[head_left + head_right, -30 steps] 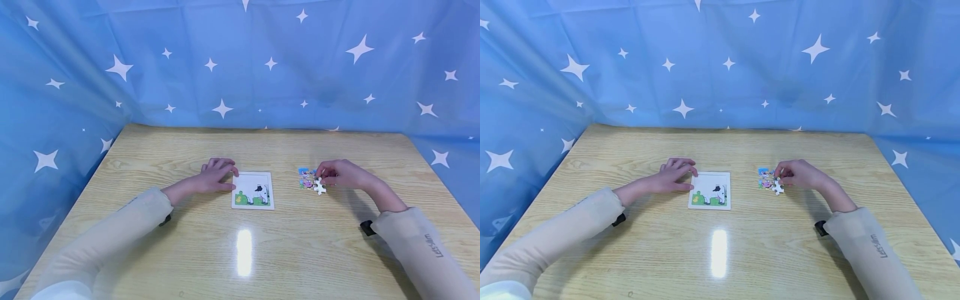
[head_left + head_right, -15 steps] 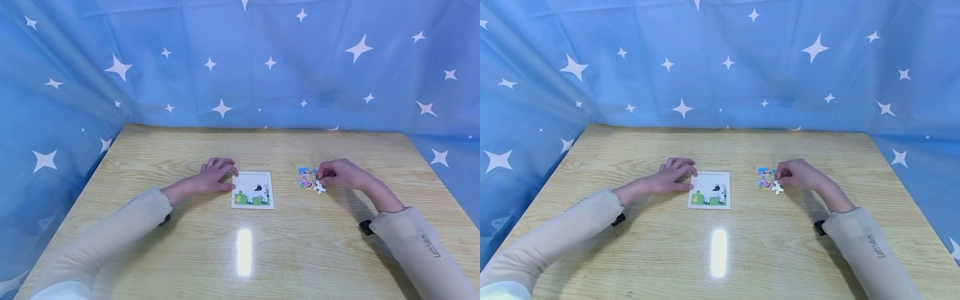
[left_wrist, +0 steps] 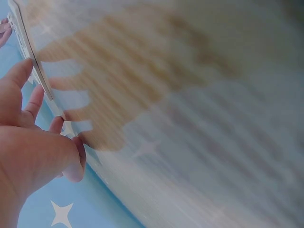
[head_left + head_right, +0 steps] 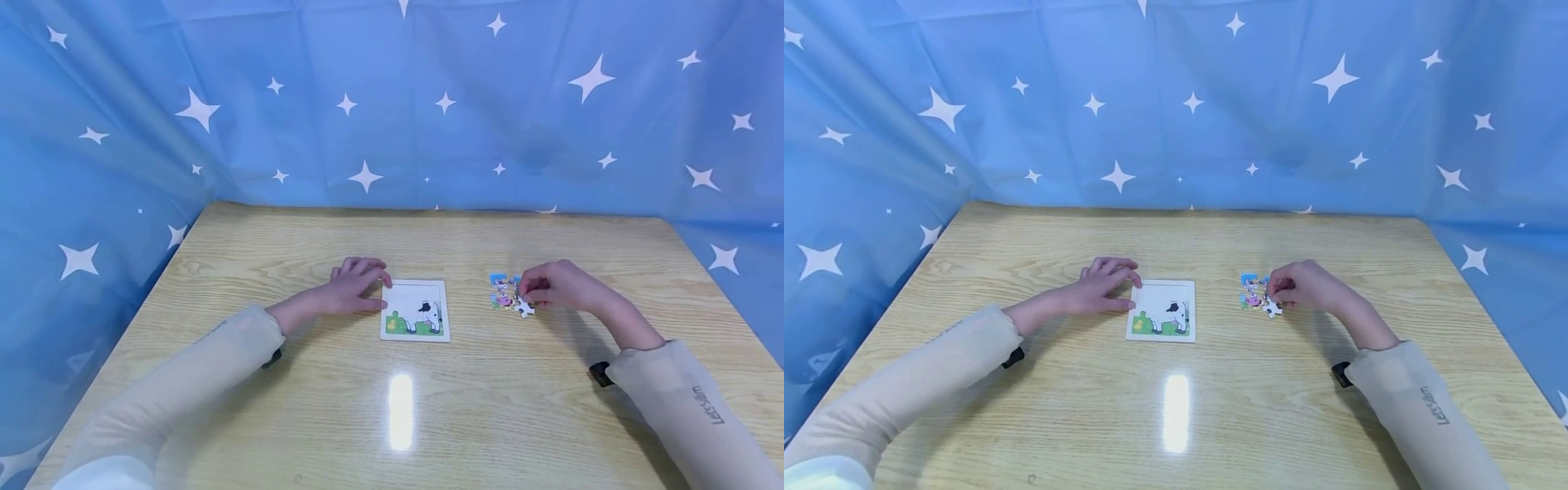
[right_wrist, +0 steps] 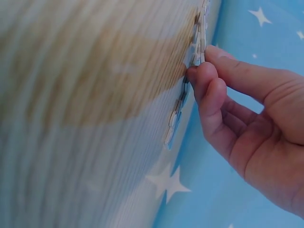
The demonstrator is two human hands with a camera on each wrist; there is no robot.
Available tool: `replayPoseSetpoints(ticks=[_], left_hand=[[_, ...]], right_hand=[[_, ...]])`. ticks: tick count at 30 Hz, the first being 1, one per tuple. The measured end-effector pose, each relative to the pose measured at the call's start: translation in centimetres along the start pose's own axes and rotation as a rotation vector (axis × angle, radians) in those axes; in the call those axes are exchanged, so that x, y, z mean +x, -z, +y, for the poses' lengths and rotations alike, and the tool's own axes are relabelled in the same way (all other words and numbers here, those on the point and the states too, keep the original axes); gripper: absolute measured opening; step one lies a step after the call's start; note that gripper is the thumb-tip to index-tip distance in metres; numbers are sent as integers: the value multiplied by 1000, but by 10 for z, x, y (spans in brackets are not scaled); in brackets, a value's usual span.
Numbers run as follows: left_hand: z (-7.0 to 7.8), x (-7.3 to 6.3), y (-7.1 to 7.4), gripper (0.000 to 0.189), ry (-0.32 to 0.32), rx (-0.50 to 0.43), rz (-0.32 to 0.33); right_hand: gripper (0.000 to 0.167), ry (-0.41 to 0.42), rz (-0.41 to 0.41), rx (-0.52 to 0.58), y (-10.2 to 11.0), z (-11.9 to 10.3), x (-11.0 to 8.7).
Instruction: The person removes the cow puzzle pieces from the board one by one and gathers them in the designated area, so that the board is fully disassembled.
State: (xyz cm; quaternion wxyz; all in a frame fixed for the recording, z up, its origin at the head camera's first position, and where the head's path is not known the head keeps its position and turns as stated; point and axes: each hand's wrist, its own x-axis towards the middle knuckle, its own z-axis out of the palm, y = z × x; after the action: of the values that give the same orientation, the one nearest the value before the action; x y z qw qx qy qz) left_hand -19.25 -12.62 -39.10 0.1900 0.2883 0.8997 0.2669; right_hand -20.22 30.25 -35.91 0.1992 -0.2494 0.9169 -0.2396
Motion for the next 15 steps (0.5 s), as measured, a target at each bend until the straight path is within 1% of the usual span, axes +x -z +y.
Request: replayPoseSetpoints(ticks=[5, 11, 15], left_hand=[[0, -1, 1, 36, -1, -5, 2], [0, -1, 1, 36, -3, -9, 1], [0, 0, 0, 35, -8, -5, 5]], right_hand=[[15, 4, 5, -18, 0, -2, 0], [17, 10, 34, -18, -3, -7, -2], [16, -10, 44, -17, -5, -12, -4]])
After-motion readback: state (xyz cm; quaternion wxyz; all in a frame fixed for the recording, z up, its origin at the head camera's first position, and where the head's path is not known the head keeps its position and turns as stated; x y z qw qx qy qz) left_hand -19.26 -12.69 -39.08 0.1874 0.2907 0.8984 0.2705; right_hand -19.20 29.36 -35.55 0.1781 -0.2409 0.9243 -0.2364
